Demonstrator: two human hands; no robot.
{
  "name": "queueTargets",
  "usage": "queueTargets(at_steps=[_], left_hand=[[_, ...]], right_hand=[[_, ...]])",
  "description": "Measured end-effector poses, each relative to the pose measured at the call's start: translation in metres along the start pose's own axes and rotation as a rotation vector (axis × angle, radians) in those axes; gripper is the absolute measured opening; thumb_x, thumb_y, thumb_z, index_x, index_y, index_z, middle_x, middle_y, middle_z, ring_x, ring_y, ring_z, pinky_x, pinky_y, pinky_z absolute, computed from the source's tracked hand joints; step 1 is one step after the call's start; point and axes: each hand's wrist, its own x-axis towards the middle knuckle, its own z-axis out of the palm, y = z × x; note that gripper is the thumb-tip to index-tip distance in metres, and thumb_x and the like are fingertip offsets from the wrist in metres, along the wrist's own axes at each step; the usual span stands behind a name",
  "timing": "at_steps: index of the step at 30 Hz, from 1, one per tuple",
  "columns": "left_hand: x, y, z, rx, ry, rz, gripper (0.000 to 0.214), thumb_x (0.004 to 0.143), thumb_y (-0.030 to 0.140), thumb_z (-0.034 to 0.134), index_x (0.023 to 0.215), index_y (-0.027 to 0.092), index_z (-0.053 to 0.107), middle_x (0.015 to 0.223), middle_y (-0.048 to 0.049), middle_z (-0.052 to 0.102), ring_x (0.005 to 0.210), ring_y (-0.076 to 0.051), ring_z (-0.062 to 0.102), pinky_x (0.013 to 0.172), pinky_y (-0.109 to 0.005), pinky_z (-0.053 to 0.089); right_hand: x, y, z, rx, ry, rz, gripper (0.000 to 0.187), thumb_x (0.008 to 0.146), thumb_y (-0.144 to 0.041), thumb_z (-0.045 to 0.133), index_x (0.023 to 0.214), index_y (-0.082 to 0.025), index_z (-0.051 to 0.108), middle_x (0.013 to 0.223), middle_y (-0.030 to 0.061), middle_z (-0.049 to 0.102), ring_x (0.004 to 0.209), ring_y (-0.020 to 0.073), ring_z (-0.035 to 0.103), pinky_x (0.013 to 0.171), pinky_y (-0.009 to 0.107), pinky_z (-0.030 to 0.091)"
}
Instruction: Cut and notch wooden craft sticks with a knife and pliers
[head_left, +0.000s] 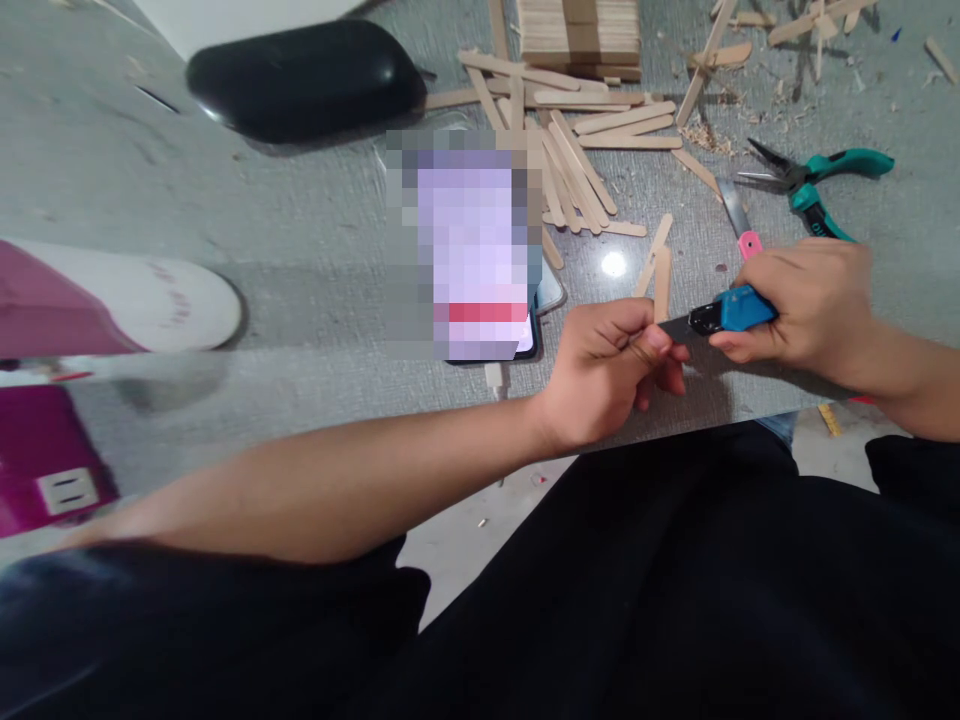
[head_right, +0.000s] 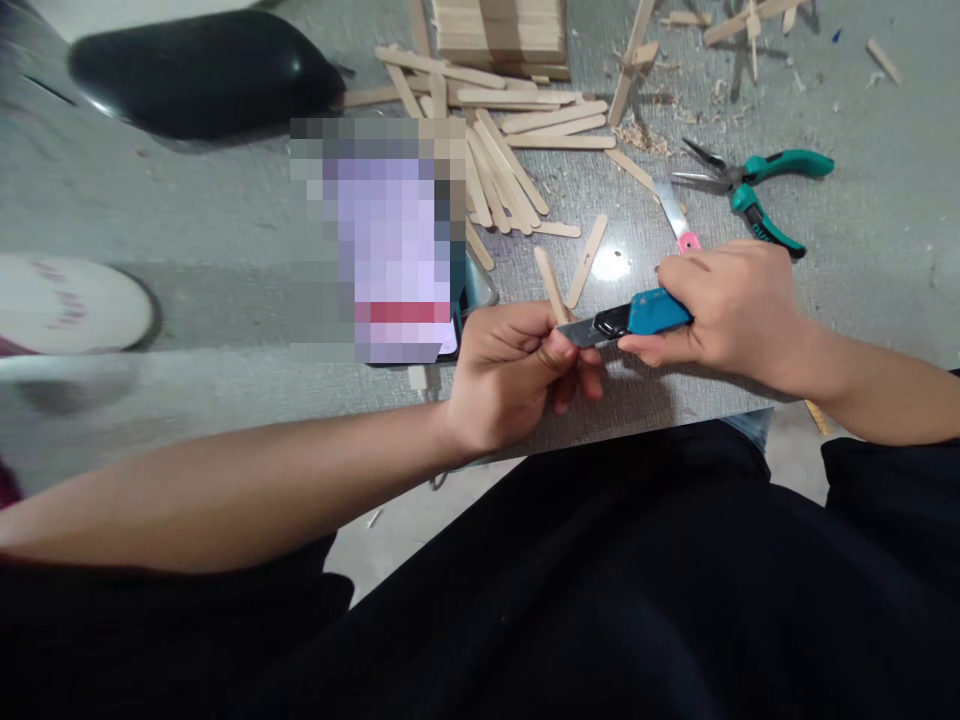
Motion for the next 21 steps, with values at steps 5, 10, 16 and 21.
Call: queueTargets(at_steps=[5,10,16,21], left_hand=[[0.001,-0.001,0.0,-0.034,-0.014,0.022,0.062,0.101,0.078,0.087,0.087,0.018,0.076,0.066,-0.006,0.079,0.055,-0.017,0.076,0.039,-0.021,0.05],[0.002,0.002,0.004,-0.019,0.012,0.018,0.061,0.102,0.076,0.086,0.086,0.018,0.076,0.067,-0.006,0.079,0.053,-0.016,0.074,0.041,-0.021,0.051],[0.003,0.007,0.007,-0.013,0.047,0.029,0.063,0.1,0.079,0.087,0.089,0.018,0.076,0.066,-0.0052,0.08,0.05,-0.013,0.07,0.04,-0.02,0.049],[0.003,0.005,0.011,0.002,0.062,0.07,0.056,0.103,0.072,0.088,0.092,0.019,0.071,0.07,-0.0037,0.083,0.048,-0.011,0.069,0.042,-0.019,0.051]], right_hand=[[0.0,0.001,0.003,-0.009,0.061,-0.016,0.095,0.093,-0.114,0.027,0.083,-0.027,0.064,0.085,0.0164,0.077,0.084,0.0343,0.068,0.075,0.048,0.035],[0.0,0.01,0.011,-0.031,0.271,0.008,0.1,0.087,-0.119,0.021,0.08,-0.027,0.061,0.074,0.0136,0.07,0.072,0.029,0.062,0.072,0.046,0.032],[0.0,0.02,0.014,0.039,0.295,-0.05,0.096,0.094,-0.115,0.022,0.078,-0.028,0.059,0.068,0.0086,0.062,0.068,0.0261,0.058,0.07,0.043,0.031],[0.003,0.02,0.01,0.101,0.249,-0.084,0.09,0.093,-0.113,0.027,0.073,-0.028,0.05,0.062,0.005,0.056,0.062,0.0218,0.05,0.066,0.041,0.029]])
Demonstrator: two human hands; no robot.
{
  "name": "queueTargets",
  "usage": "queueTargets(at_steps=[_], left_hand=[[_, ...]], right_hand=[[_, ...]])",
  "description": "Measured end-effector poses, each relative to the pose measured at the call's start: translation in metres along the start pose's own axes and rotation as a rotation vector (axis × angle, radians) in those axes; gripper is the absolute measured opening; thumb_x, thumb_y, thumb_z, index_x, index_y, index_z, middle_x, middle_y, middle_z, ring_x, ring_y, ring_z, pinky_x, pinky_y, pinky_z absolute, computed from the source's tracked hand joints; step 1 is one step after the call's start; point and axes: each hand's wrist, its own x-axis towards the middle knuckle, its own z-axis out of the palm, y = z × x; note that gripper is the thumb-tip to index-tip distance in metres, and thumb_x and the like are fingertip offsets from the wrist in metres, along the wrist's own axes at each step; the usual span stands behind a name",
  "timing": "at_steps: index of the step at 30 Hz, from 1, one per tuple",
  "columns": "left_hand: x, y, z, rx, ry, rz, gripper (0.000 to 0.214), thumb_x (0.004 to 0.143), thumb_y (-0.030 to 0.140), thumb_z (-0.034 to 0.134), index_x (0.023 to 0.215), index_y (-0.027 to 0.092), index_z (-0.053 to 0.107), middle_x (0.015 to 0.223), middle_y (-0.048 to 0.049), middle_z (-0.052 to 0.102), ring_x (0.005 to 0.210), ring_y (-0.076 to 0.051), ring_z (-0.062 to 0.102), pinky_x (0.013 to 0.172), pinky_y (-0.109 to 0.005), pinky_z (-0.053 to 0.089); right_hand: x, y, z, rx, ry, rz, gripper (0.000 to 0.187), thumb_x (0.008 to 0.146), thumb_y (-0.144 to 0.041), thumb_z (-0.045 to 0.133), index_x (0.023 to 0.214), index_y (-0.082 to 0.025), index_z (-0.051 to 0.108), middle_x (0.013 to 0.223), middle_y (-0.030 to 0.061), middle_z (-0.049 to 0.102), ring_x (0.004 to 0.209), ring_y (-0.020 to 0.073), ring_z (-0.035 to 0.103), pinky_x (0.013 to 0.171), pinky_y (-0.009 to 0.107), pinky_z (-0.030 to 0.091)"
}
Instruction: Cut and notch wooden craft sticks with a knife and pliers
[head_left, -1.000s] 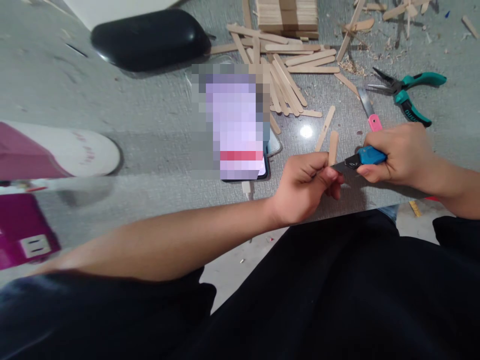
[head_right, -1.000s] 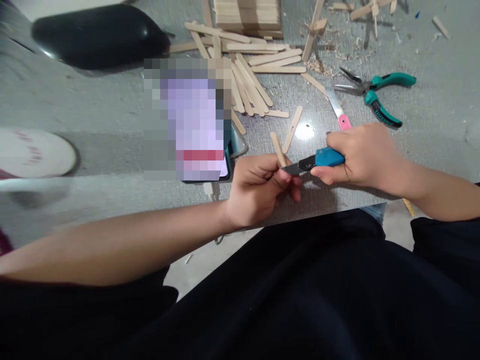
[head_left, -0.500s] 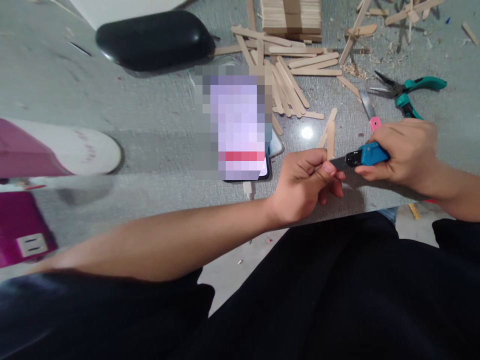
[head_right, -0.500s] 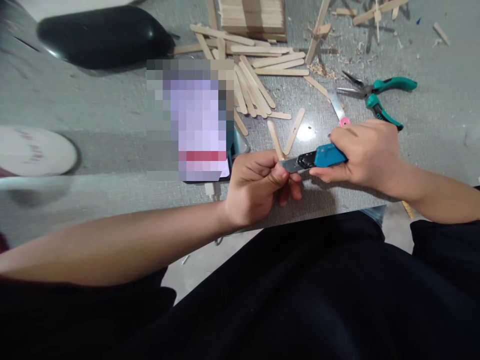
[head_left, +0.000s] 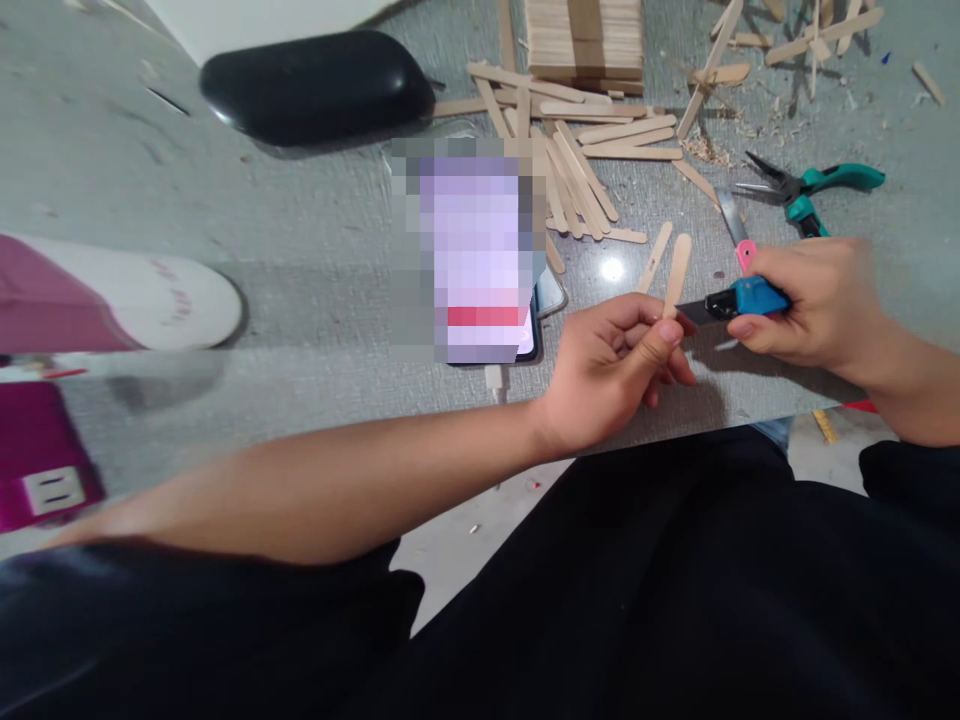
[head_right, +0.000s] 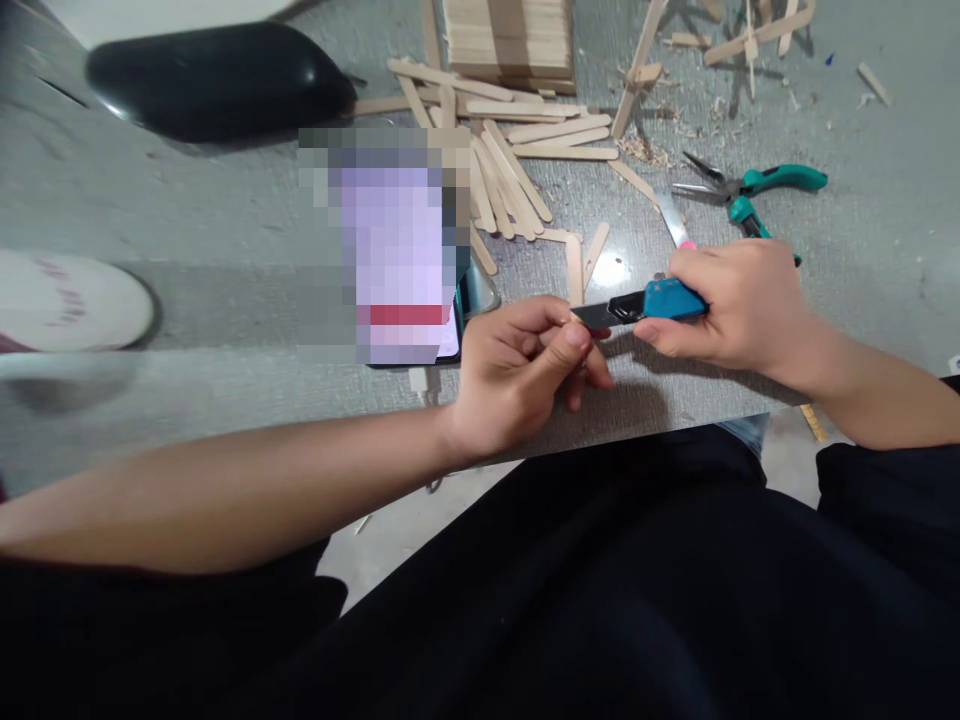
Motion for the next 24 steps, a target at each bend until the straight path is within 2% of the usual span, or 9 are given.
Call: queueTargets(at_steps=[6,18,22,24], left_hand=[[-0.001,-0.005,0.003,-0.007,0.036,0.025,0.057,0.1,0.073,0.091,0.107,0.021,0.069,0.071,-0.0012,0.084,0.044,-0.01,0.066,0.041,-0.02,0.051],[-0.003,-0.007,0.0,-0.007,-0.005,0.02,0.059,0.1,0.074,0.091,0.09,0.022,0.064,0.074,-0.0034,0.084,0.055,-0.014,0.075,0.056,-0.025,0.066],[-0.006,-0.006,-0.001,0.01,-0.04,0.01,0.059,0.1,0.073,0.09,0.086,0.022,0.065,0.07,-0.0034,0.081,0.055,-0.013,0.074,0.054,-0.024,0.064],[-0.007,-0.006,-0.002,0.051,-0.063,0.002,0.057,0.1,0.067,0.093,0.083,0.022,0.063,0.066,-0.0027,0.077,0.053,-0.013,0.071,0.052,-0.024,0.062]], right_hand=[[0.002,0.003,-0.013,0.019,-0.244,0.038,0.081,0.097,-0.105,0.038,0.07,-0.028,0.047,0.063,0.0055,0.057,0.067,0.0251,0.056,0.068,0.042,0.028],[0.002,0.01,-0.021,0.067,-0.334,-0.04,0.073,0.101,-0.093,0.05,0.069,-0.028,0.041,0.056,0.0023,0.046,0.061,0.0214,0.044,0.065,0.041,0.026],[0.0,0.01,-0.019,0.113,-0.399,-0.049,0.078,0.099,-0.099,0.043,0.069,-0.028,0.041,0.057,0.0019,0.043,0.061,0.0207,0.041,0.067,0.041,0.026],[0.001,0.008,-0.017,0.134,-0.446,-0.055,0.082,0.098,-0.104,0.036,0.069,-0.027,0.043,0.058,0.0023,0.045,0.061,0.0207,0.041,0.067,0.041,0.025]])
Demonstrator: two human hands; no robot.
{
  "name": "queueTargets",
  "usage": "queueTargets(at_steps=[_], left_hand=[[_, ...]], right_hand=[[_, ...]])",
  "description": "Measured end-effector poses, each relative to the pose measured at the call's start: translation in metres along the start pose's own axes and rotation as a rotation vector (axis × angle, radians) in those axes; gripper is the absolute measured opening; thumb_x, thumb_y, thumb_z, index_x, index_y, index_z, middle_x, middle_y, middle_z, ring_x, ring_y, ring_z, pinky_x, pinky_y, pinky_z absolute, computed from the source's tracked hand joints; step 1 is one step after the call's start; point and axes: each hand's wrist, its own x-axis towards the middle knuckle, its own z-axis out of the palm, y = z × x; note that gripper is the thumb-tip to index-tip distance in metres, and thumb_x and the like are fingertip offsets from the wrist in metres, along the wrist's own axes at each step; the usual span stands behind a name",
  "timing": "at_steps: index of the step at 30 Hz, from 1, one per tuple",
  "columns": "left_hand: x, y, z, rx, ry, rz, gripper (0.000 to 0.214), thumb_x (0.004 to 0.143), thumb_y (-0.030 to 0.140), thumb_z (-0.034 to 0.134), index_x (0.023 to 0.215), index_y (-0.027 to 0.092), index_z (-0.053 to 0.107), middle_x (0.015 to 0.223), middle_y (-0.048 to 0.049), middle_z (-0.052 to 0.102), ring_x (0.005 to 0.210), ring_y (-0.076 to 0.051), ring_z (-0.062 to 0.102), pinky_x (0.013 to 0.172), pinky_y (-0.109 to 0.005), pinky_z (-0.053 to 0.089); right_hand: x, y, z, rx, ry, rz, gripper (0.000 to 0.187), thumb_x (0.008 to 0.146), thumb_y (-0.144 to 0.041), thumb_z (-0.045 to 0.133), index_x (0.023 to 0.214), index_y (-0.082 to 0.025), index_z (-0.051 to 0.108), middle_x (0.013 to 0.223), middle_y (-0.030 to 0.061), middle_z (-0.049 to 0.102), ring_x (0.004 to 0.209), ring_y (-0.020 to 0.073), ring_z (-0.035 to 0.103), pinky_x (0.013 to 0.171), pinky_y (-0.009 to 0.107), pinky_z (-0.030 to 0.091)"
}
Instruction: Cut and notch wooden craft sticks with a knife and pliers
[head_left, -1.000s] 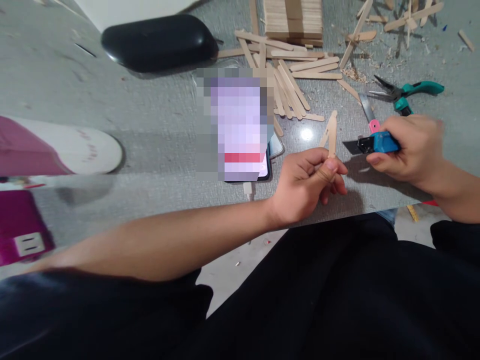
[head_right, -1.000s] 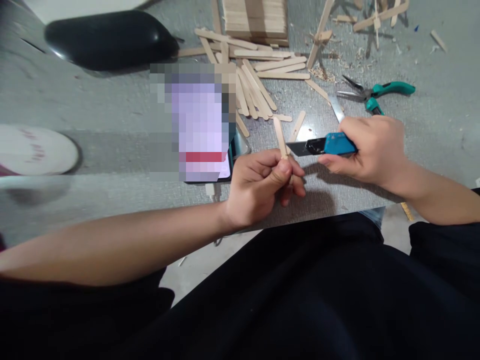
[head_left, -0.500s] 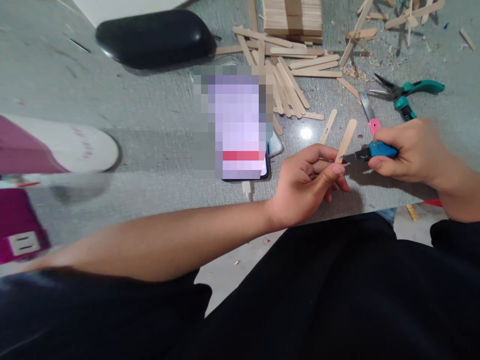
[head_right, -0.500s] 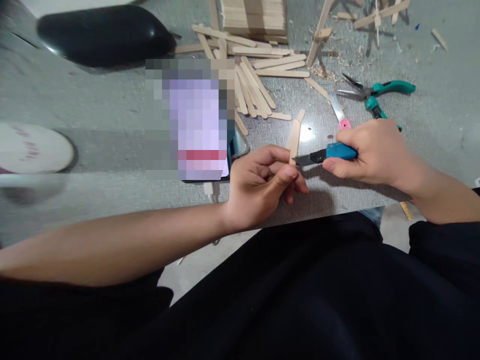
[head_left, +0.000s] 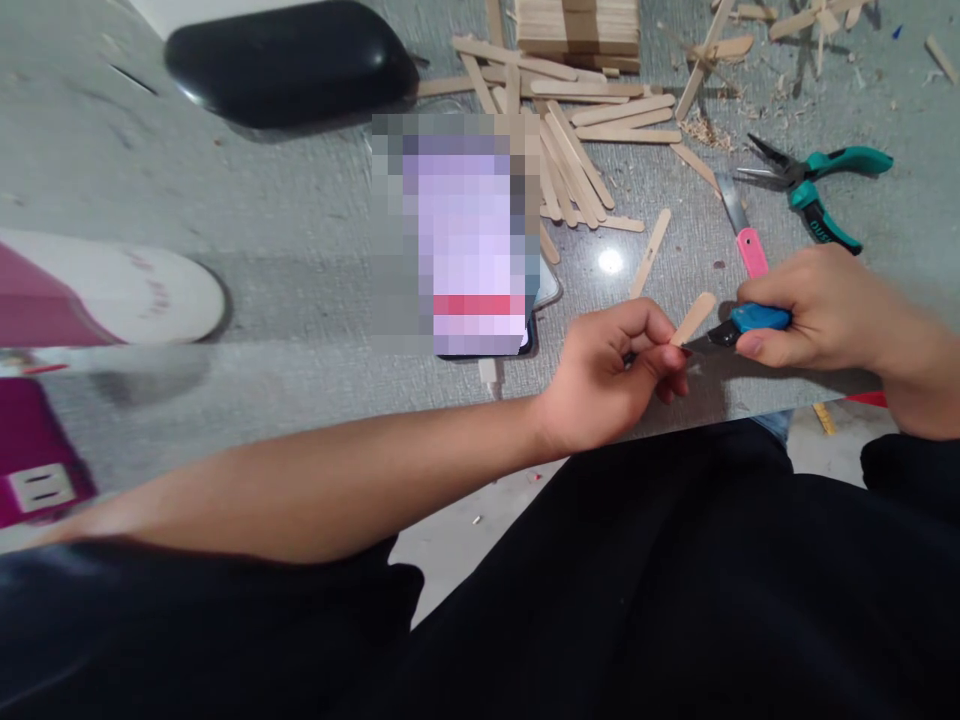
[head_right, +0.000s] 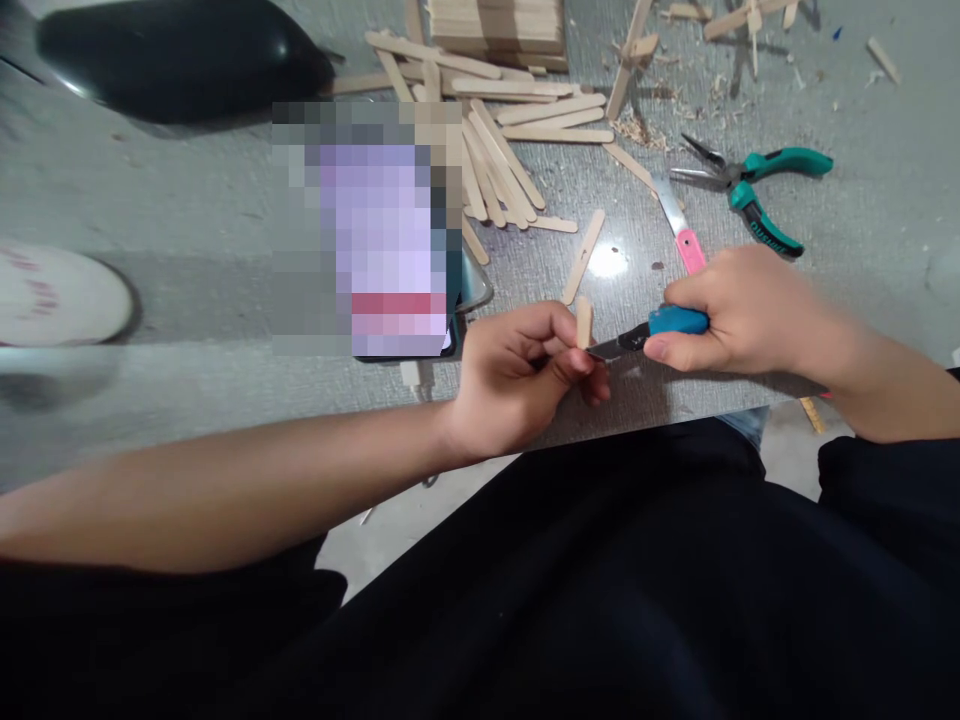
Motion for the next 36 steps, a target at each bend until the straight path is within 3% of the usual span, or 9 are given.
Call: queueTargets(at_steps=[7,14,18,22,25,32,36], left_hand=[[-0.001,-0.001,-0.004,0.061,-0.077,0.012,0.036,0.098,0.026,0.085,0.077,0.025,0.056,0.061,0.0001,0.072,0.05,-0.014,0.068,0.045,-0.023,0.055],[0.001,0.007,-0.007,0.125,-0.108,0.065,0.026,0.092,0.012,0.074,0.077,0.023,0.056,0.064,0.0003,0.076,0.054,-0.013,0.072,0.051,-0.021,0.055],[0.002,0.007,-0.009,0.117,-0.1,0.063,0.03,0.099,0.018,0.078,0.079,0.024,0.056,0.064,0.0013,0.076,0.053,-0.012,0.071,0.051,-0.02,0.054],[0.005,0.004,-0.009,0.034,-0.116,0.027,0.048,0.104,0.049,0.09,0.084,0.025,0.055,0.061,0.0023,0.074,0.051,-0.014,0.071,0.05,-0.023,0.056],[0.006,0.002,-0.008,-0.033,-0.09,0.007,0.057,0.103,0.065,0.091,0.085,0.026,0.053,0.061,0.0022,0.075,0.051,-0.015,0.073,0.052,-0.025,0.06],[0.007,0.002,-0.006,-0.082,-0.042,0.001,0.061,0.101,0.069,0.091,0.085,0.026,0.052,0.061,0.0014,0.077,0.052,-0.015,0.075,0.055,-0.026,0.062],[0.008,0.001,-0.006,-0.107,-0.032,0.01,0.061,0.101,0.068,0.092,0.084,0.026,0.052,0.061,0.0003,0.077,0.051,-0.014,0.072,0.052,-0.025,0.057]], right_hand=[[0.006,-0.009,0.005,0.002,-0.036,0.02,0.099,0.084,-0.121,0.017,0.066,-0.027,0.041,0.058,0.0028,0.045,0.06,0.0187,0.035,0.067,0.041,0.018],[0.005,-0.009,0.011,-0.061,0.01,0.006,0.105,0.081,-0.123,0.006,0.068,-0.027,0.047,0.059,0.0048,0.05,0.059,0.0199,0.04,0.064,0.039,0.019],[0.006,-0.011,0.014,-0.071,0.073,0.026,0.103,0.084,-0.122,0.008,0.068,-0.027,0.045,0.059,0.0063,0.051,0.06,0.0208,0.044,0.063,0.039,0.019],[0.006,-0.009,0.018,-0.111,0.145,0.058,0.099,0.088,-0.119,0.016,0.071,-0.027,0.048,0.06,0.0066,0.053,0.062,0.0224,0.05,0.064,0.04,0.02],[0.005,-0.008,0.019,-0.136,0.193,0.054,0.096,0.091,-0.117,0.021,0.072,-0.027,0.05,0.062,0.0067,0.056,0.063,0.0228,0.053,0.064,0.04,0.021],[0.004,-0.011,0.023,-0.19,0.365,0.018,0.095,0.092,-0.116,0.016,0.071,-0.027,0.038,0.059,0.005,0.055,0.06,0.0184,0.047,0.064,0.04,0.022],[0.004,-0.01,0.025,-0.222,0.386,0.013,0.093,0.096,-0.113,0.018,0.071,-0.027,0.044,0.061,0.0052,0.056,0.061,0.0191,0.047,0.065,0.04,0.024]])
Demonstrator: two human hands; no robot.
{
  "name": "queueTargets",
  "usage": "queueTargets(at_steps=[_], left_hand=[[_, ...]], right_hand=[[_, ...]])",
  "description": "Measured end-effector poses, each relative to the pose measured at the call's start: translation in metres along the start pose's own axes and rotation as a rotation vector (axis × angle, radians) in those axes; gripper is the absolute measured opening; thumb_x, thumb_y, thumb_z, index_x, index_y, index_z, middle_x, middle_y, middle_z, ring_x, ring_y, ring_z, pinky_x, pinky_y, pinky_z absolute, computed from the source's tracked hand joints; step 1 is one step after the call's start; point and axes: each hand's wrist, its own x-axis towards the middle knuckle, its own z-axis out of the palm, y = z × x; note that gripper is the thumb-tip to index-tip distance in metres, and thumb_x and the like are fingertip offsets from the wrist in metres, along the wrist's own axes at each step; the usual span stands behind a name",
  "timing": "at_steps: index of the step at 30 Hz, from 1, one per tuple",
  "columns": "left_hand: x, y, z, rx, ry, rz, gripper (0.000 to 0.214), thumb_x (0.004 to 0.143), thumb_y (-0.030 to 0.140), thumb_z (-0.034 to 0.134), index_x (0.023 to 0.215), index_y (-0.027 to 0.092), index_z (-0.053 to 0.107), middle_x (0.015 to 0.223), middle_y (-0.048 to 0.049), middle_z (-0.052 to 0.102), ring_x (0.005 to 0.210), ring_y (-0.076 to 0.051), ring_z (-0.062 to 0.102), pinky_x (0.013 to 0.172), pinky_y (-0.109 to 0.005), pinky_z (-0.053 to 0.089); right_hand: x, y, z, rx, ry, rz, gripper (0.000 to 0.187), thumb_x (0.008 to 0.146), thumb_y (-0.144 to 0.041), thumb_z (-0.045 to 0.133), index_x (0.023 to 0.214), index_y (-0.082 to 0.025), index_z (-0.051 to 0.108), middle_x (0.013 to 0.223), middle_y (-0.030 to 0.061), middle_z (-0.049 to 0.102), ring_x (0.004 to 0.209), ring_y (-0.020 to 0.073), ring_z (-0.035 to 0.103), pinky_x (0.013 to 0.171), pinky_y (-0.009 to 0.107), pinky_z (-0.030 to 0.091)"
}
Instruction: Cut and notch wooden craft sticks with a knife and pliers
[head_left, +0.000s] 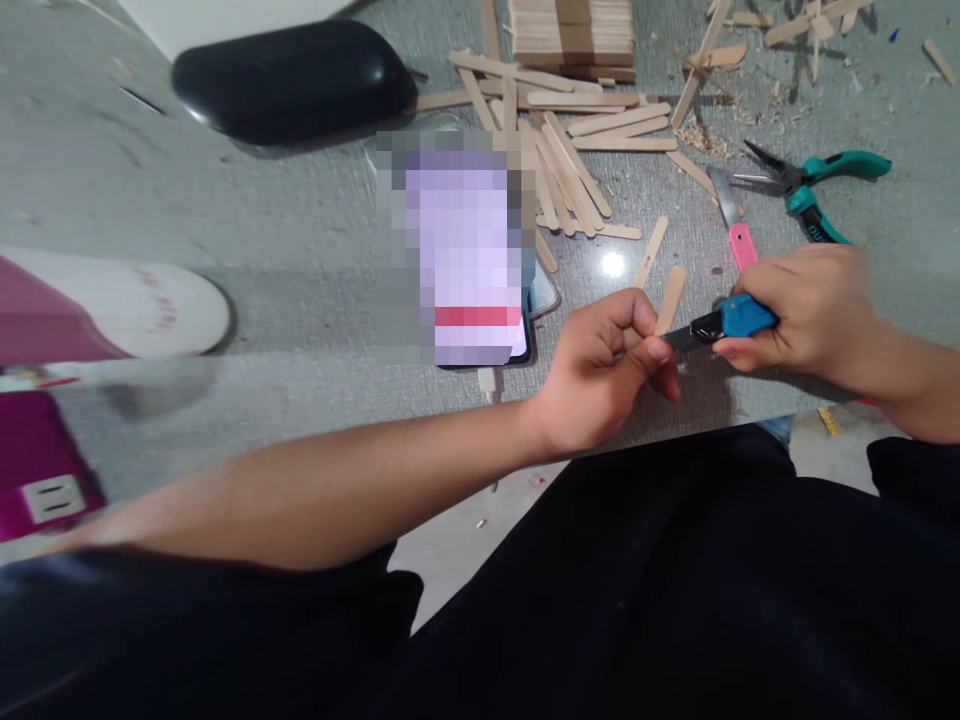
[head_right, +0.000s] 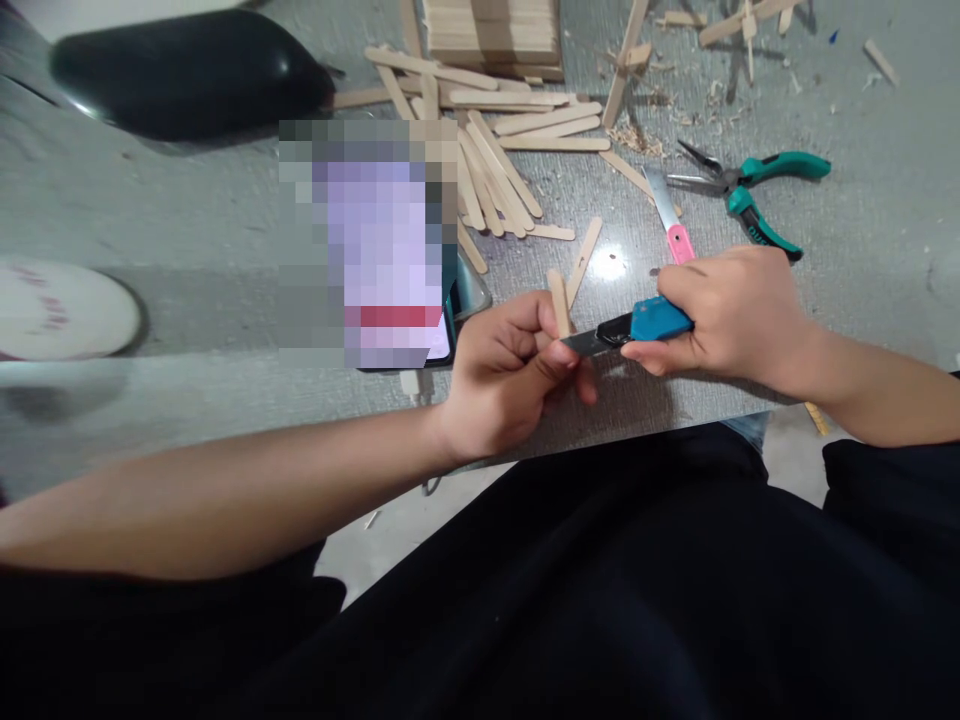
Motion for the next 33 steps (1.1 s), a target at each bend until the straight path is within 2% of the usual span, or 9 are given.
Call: queueTargets(at_steps=[5,7,10,14,17,21,24,33], left_hand=[[-0.001,-0.001,-0.001,-0.024,0.017,-0.063,0.062,0.1,0.071,0.092,0.085,0.025,0.052,0.065,-0.0001,0.08,0.036,-0.008,0.048,0.036,-0.023,0.033],[-0.001,-0.001,-0.001,-0.03,0.026,-0.089,0.063,0.099,0.071,0.092,0.086,0.026,0.051,0.066,-0.0004,0.08,0.034,-0.007,0.045,0.034,-0.022,0.03],[0.0,0.003,0.001,-0.042,0.055,-0.111,0.064,0.097,0.07,0.095,0.084,0.026,0.05,0.066,-0.0008,0.08,0.034,-0.007,0.048,0.033,-0.022,0.033],[0.002,0.009,0.005,-0.076,0.076,-0.128,0.064,0.095,0.064,0.098,0.081,0.025,0.049,0.064,-0.0003,0.079,0.036,-0.007,0.051,0.034,-0.02,0.038],[0.002,0.01,0.006,-0.105,0.083,-0.135,0.062,0.094,0.061,0.099,0.083,0.025,0.05,0.065,0.0003,0.079,0.038,-0.008,0.055,0.036,-0.019,0.043],[0.002,0.008,0.006,-0.108,0.075,-0.137,0.064,0.095,0.065,0.098,0.084,0.025,0.049,0.066,-0.0004,0.08,0.042,-0.01,0.061,0.038,-0.02,0.046],[0.001,0.006,0.004,-0.122,0.057,-0.131,0.063,0.096,0.064,0.098,0.084,0.025,0.05,0.066,-0.0007,0.08,0.044,-0.011,0.064,0.04,-0.019,0.048],[0.001,0.004,0.002,-0.134,0.019,-0.103,0.063,0.099,0.07,0.093,0.086,0.025,0.051,0.067,-0.0011,0.078,0.049,-0.013,0.069,0.041,-0.02,0.051]], right_hand=[[-0.001,0.005,0.006,-0.118,0.07,-0.026,0.093,0.097,-0.112,0.029,0.075,-0.026,0.059,0.066,0.0071,0.064,0.065,0.0214,0.053,0.068,0.042,0.028],[-0.001,0.005,0.007,-0.154,0.122,-0.031,0.095,0.097,-0.113,0.027,0.076,-0.026,0.061,0.067,0.0075,0.066,0.065,0.0213,0.054,0.068,0.043,0.029],[0.001,0.003,0.004,-0.15,0.156,-0.019,0.098,0.093,-0.116,0.024,0.073,-0.026,0.058,0.065,0.0077,0.065,0.064,0.021,0.053,0.067,0.043,0.027],[0.001,0.002,0.0,-0.138,0.091,0.027,0.099,0.092,-0.117,0.021,0.074,-0.027,0.06,0.068,0.0091,0.067,0.066,0.0236,0.057,0.069,0.046,0.031],[0.0,0.005,0.002,-0.118,0.084,0.017,0.101,0.091,-0.118,0.02,0.072,-0.028,0.061,0.064,0.0075,0.064,0.064,0.0232,0.056,0.067,0.044,0.03],[0.0,0.011,0.006,-0.065,0.042,-0.005,0.097,0.095,-0.115,0.026,0.072,-0.028,0.061,0.063,0.0071,0.066,0.064,0.0242,0.059,0.065,0.043,0.027],[0.0,0.012,0.005,-0.028,0.02,0.005,0.096,0.098,-0.112,0.022,0.074,-0.028,0.062,0.068,0.0083,0.071,0.065,0.0251,0.062,0.064,0.043,0.028],[0.001,0.006,0.0,0.038,-0.061,0.043,0.099,0.095,-0.115,0.018,0.074,-0.028,0.062,0.069,0.0094,0.071,0.067,0.0268,0.064,0.065,0.042,0.029]])
